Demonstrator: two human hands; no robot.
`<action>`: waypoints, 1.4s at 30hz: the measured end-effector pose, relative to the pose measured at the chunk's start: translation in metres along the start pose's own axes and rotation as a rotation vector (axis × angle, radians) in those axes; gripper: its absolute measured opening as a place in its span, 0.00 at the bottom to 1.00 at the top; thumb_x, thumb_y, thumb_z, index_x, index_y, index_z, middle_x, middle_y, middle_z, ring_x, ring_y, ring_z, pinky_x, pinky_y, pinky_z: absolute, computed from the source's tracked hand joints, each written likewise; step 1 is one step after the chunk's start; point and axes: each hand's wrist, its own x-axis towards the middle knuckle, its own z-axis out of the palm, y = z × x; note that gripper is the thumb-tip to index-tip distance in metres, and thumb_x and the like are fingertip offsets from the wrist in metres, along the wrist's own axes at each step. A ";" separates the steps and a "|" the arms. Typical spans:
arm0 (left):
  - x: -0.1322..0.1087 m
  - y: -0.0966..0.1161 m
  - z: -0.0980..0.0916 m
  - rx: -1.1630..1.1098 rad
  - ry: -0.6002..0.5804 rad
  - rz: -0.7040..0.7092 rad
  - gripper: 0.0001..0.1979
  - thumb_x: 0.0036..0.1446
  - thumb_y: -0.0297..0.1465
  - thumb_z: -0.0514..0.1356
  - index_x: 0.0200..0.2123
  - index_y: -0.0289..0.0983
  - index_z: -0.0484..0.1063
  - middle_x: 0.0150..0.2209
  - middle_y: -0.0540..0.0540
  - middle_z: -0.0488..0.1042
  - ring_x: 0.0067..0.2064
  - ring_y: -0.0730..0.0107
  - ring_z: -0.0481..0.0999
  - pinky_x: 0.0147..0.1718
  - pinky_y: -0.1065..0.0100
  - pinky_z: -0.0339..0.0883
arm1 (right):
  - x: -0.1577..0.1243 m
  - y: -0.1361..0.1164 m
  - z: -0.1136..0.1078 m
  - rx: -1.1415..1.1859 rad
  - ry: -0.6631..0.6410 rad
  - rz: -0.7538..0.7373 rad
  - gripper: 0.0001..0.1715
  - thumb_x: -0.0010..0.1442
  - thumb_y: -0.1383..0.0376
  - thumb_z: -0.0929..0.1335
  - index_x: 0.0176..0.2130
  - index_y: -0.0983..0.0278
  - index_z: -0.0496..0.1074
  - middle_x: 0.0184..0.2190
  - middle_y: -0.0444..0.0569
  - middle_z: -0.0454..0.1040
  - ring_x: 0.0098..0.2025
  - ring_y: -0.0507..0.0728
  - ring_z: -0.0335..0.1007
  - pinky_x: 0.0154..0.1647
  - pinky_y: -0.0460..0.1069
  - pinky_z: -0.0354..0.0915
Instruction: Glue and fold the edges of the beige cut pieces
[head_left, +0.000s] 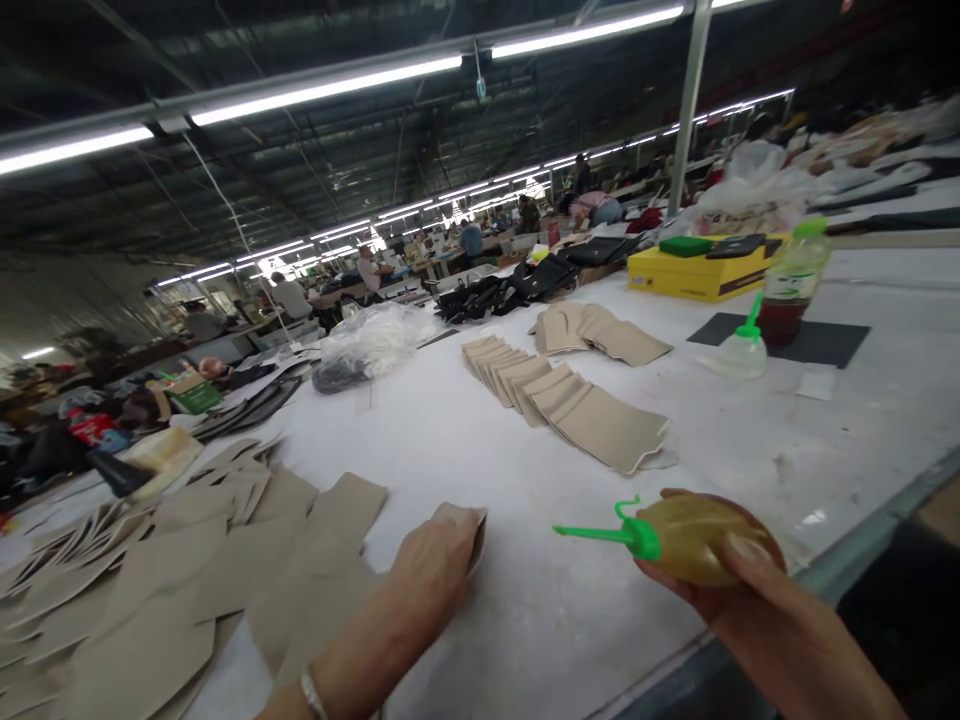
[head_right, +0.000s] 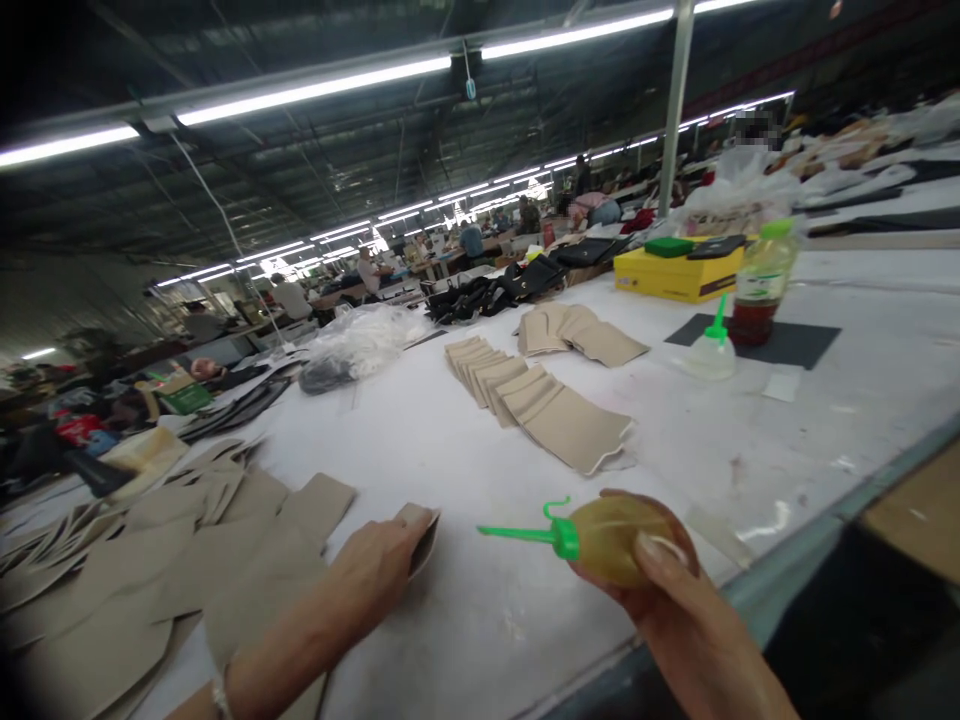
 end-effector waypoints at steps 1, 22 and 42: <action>0.000 0.001 -0.001 0.026 0.020 -0.060 0.17 0.60 0.20 0.47 0.50 0.36 0.67 0.39 0.38 0.75 0.40 0.58 0.76 0.41 0.60 0.67 | 0.001 0.001 0.002 -0.045 -0.019 -0.013 0.34 0.44 0.55 0.78 0.49 0.60 0.73 0.46 0.57 0.74 0.43 0.66 0.73 0.40 0.56 0.73; 0.013 -0.016 0.031 -0.522 0.063 0.079 0.26 0.48 0.24 0.50 0.49 0.45 0.74 0.42 0.50 0.79 0.41 0.65 0.77 0.39 0.70 0.67 | 0.032 0.033 0.044 -1.124 -0.413 -0.681 0.31 0.54 0.52 0.74 0.54 0.53 0.64 0.50 0.44 0.71 0.48 0.60 0.70 0.50 0.51 0.67; 0.005 -0.010 0.026 -0.516 0.065 0.057 0.17 0.51 0.26 0.51 0.40 0.42 0.75 0.39 0.47 0.79 0.40 0.63 0.77 0.37 0.68 0.67 | 0.033 0.036 0.050 -1.290 -0.577 -0.856 0.27 0.59 0.53 0.71 0.54 0.54 0.63 0.48 0.45 0.70 0.46 0.57 0.71 0.47 0.48 0.67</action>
